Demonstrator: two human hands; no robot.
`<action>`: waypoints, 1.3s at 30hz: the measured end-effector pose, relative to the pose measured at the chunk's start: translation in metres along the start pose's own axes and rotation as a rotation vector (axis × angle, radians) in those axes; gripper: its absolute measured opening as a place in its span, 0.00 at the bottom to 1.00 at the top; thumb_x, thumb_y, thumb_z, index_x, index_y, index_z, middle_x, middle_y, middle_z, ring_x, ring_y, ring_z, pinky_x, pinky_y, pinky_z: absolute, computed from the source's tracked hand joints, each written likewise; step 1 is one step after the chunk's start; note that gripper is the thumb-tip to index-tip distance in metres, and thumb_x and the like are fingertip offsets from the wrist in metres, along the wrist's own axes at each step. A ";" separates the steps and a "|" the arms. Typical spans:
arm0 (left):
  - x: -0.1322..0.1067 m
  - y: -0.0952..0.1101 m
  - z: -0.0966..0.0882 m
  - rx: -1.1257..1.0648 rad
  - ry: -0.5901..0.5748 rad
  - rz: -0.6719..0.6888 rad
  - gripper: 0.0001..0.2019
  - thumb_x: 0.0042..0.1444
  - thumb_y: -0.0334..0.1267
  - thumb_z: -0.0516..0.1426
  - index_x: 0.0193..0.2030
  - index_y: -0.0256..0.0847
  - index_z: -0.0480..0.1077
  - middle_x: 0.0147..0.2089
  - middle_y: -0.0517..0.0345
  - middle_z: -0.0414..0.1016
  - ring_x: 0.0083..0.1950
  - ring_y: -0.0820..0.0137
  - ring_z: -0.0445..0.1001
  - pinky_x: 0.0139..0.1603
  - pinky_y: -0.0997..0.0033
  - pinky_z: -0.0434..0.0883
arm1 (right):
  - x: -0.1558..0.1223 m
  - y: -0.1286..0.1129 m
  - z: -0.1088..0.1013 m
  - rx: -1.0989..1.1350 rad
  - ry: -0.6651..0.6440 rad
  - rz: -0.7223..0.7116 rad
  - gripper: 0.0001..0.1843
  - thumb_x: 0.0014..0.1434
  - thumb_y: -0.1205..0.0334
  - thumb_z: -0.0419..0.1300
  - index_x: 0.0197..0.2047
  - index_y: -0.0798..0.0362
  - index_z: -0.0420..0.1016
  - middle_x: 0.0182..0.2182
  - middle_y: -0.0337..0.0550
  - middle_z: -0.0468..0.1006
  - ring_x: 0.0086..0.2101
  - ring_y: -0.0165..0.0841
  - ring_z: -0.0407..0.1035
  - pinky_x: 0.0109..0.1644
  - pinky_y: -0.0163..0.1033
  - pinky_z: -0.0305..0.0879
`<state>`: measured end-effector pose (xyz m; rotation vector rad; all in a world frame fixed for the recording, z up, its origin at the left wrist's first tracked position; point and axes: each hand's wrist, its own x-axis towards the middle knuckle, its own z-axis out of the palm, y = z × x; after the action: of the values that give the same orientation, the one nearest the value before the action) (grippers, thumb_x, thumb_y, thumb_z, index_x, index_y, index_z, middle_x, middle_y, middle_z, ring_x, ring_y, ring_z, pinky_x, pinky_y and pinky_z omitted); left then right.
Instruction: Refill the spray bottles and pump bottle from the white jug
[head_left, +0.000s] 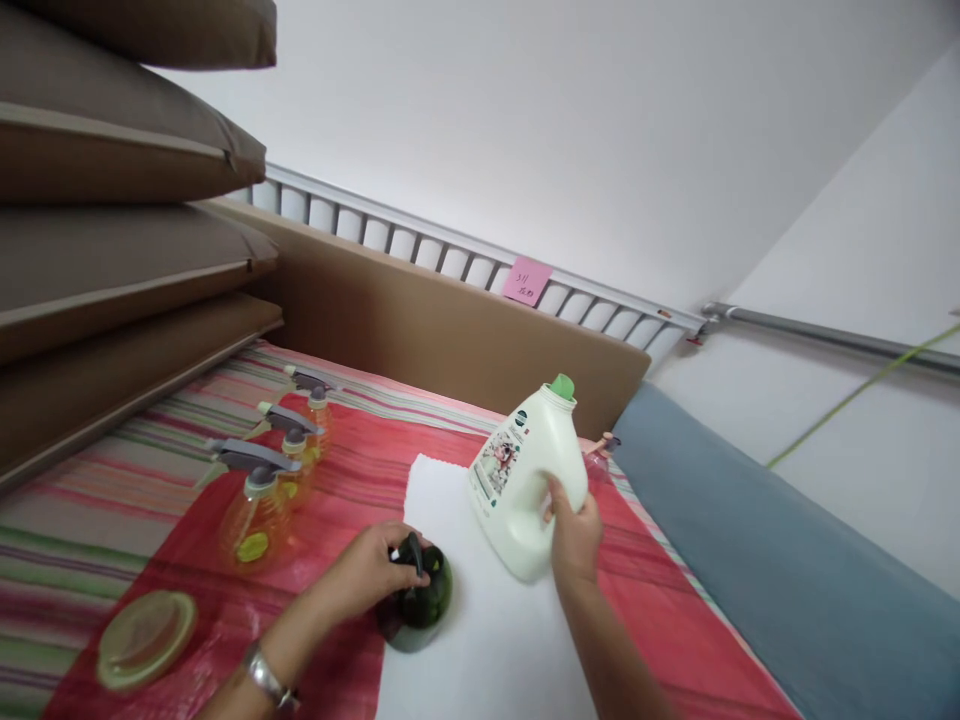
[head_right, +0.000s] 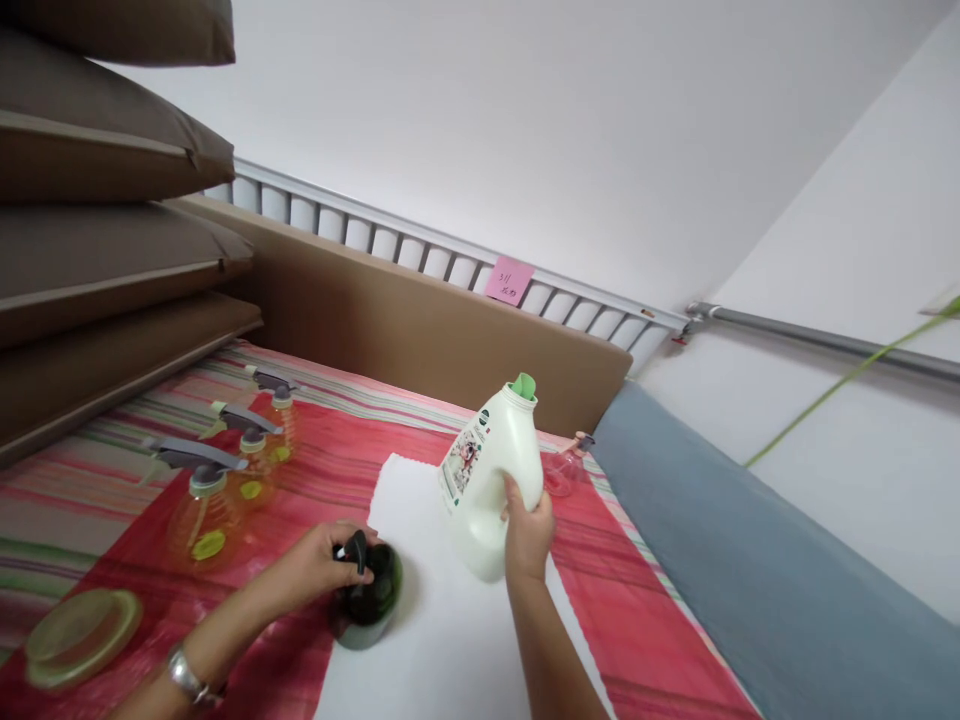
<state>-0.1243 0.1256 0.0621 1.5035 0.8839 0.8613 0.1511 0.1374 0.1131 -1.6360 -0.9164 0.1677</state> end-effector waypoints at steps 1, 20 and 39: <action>0.000 0.000 0.000 -0.004 0.001 -0.006 0.16 0.37 0.36 0.64 0.37 0.37 0.75 0.39 0.55 0.76 0.43 0.64 0.71 0.45 0.69 0.66 | 0.000 0.004 0.008 0.004 0.012 0.007 0.22 0.46 0.40 0.60 0.26 0.51 0.64 0.16 0.33 0.67 0.20 0.33 0.64 0.26 0.36 0.61; -0.008 0.031 -0.023 0.025 0.113 -0.039 0.24 0.42 0.40 0.63 0.48 0.35 0.72 0.37 0.56 0.75 0.30 0.72 0.69 0.32 0.73 0.66 | -0.024 0.013 -0.036 -0.011 -0.124 -0.071 0.32 0.50 0.46 0.58 0.53 0.56 0.62 0.51 0.57 0.69 0.46 0.41 0.67 0.47 0.44 0.64; -0.055 0.092 -0.013 -0.384 -0.134 0.215 0.15 0.59 0.45 0.51 0.43 0.43 0.76 0.64 0.54 0.60 0.58 0.58 0.65 0.57 0.62 0.61 | -0.174 -0.121 0.013 0.113 -0.877 -0.164 0.18 0.46 0.63 0.62 0.43 0.44 0.72 0.32 0.40 0.78 0.32 0.41 0.72 0.34 0.41 0.69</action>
<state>-0.1547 0.0748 0.1525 1.3128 0.4318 1.0093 -0.0306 0.0363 0.1532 -1.3581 -1.6534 0.8506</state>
